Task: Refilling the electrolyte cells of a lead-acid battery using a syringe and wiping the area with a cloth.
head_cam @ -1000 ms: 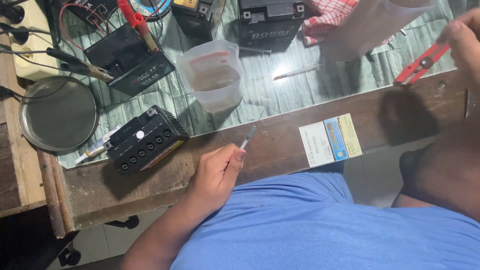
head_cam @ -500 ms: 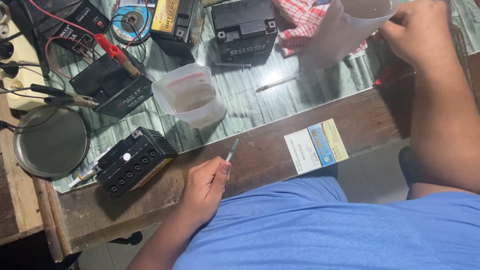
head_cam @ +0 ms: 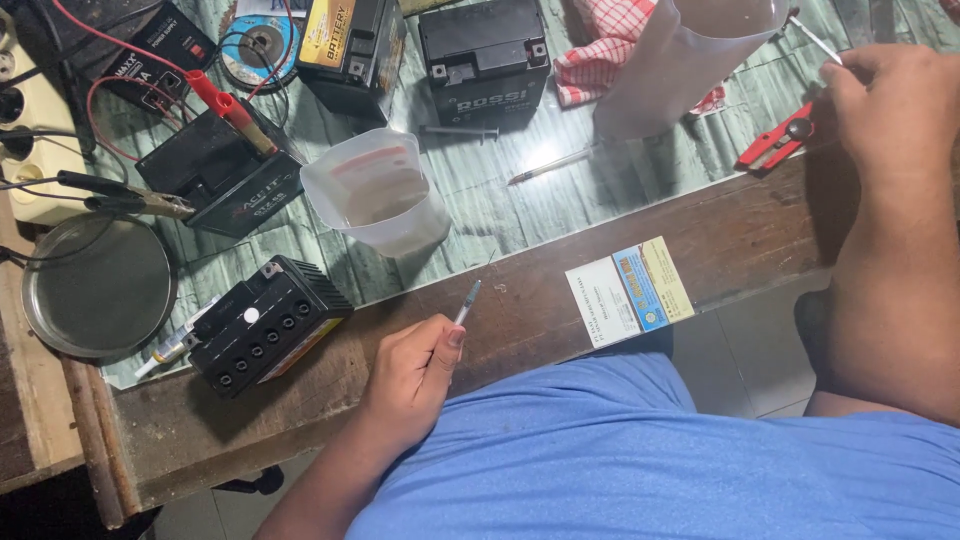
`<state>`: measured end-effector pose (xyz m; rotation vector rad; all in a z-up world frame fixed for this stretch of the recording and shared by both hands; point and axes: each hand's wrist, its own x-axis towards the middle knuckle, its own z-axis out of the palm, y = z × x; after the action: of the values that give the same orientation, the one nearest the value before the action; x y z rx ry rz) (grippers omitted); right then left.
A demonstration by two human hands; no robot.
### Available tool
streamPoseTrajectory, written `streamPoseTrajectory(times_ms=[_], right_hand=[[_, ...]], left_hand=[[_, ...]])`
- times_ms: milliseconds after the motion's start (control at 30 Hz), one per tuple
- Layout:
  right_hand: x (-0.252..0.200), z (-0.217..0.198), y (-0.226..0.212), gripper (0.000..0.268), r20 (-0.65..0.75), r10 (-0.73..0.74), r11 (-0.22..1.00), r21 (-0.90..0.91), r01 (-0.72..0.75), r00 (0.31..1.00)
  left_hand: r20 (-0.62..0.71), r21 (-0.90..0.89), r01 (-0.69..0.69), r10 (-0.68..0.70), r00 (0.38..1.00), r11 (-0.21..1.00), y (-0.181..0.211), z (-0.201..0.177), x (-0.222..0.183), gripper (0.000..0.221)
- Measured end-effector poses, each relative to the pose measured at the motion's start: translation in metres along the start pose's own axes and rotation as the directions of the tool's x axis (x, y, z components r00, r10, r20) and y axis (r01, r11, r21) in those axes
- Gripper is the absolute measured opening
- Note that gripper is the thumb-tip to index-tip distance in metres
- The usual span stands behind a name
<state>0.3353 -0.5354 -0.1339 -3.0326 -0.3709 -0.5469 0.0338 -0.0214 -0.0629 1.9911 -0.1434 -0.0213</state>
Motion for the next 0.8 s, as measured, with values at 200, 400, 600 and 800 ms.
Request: streamPoseTrajectory(times_ms=[200, 400, 600, 800], right_hand=[[0.008, -0.021, -0.044, 0.045, 0.003, -0.021, 0.998, -0.054, 0.021, 1.000], [0.032, -0.072, -0.137, 0.027, 0.304, -0.007, 0.843, 0.515, -0.158, 0.953], [0.044, -0.044, -0.138, 0.016, 0.347, 0.082, 0.878, 0.419, -0.233, 0.934], [0.056, -0.047, -0.133, 0.013, 0.328, 0.364, 0.158, 0.901, -0.405, 0.872]], left_hand=[[0.004, 0.010, 0.013, -0.013, 1.000, 1.000, -0.002, 0.001, -0.001, 0.046], [0.000, -0.003, 0.025, -0.025, 1.000, 1.000, 0.001, 0.000, 0.000, 0.046], [0.013, 0.008, 0.054, -0.054, 0.998, 0.999, 0.009, -0.003, 0.002, 0.050], [0.024, 0.035, 0.076, -0.077, 0.997, 0.997, 0.007, -0.003, 0.002, 0.050]])
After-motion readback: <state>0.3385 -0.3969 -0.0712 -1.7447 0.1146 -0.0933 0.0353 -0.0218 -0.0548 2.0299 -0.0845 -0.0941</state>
